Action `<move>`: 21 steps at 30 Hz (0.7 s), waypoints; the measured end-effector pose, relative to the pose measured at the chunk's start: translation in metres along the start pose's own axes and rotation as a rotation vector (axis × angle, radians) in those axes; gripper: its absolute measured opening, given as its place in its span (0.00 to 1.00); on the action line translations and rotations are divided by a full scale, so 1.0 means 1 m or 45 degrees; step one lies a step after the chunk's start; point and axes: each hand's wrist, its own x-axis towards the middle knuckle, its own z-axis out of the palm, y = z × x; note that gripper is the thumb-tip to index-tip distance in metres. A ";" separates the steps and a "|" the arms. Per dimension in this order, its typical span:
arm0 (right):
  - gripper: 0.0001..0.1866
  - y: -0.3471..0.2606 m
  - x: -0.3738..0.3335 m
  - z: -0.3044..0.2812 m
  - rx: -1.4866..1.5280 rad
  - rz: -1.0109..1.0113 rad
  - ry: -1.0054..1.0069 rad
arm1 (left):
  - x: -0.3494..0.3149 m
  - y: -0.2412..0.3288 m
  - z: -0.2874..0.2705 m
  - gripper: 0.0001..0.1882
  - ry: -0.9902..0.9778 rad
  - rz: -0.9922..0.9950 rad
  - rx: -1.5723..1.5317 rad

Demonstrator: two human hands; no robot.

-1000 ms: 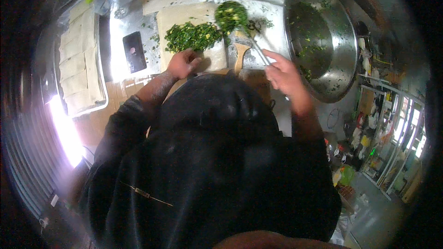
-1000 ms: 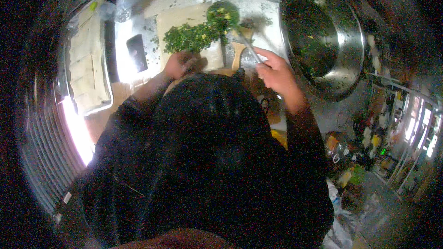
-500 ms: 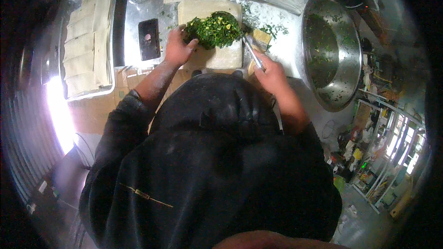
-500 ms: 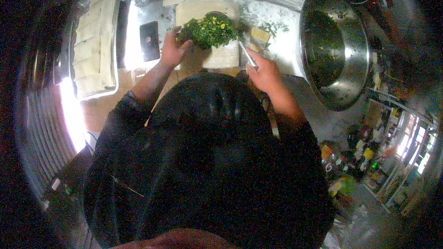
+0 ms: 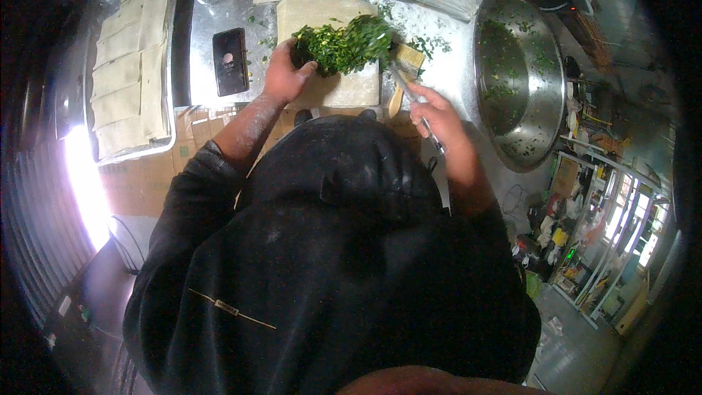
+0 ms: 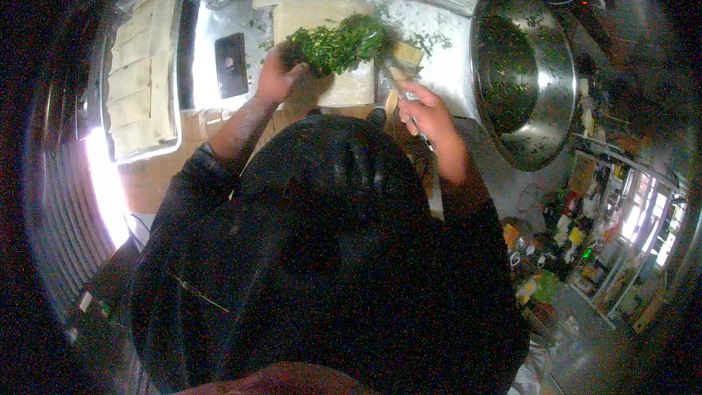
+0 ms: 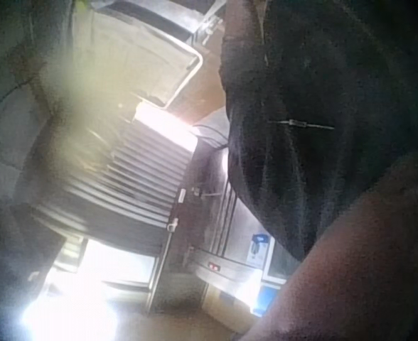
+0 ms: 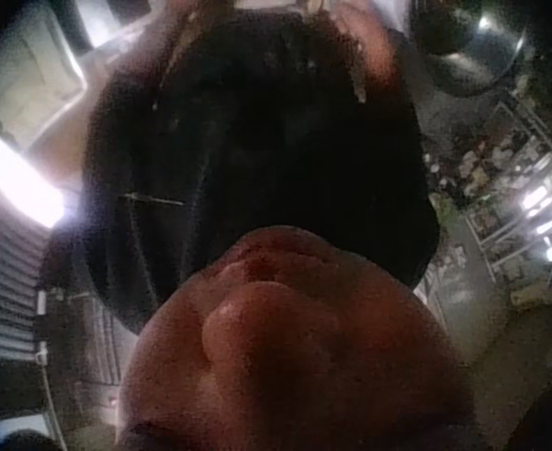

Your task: The person scoops chopped green vegetables from a metal bowl onto rectangular dough sheets, folds the sheets over the filling, and places the finished wraps onto a tray. The process repeats multiple times.

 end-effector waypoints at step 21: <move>0.27 -0.006 0.005 0.022 -1.076 -0.609 0.222 | -0.026 0.048 -0.016 0.17 -0.109 0.046 0.115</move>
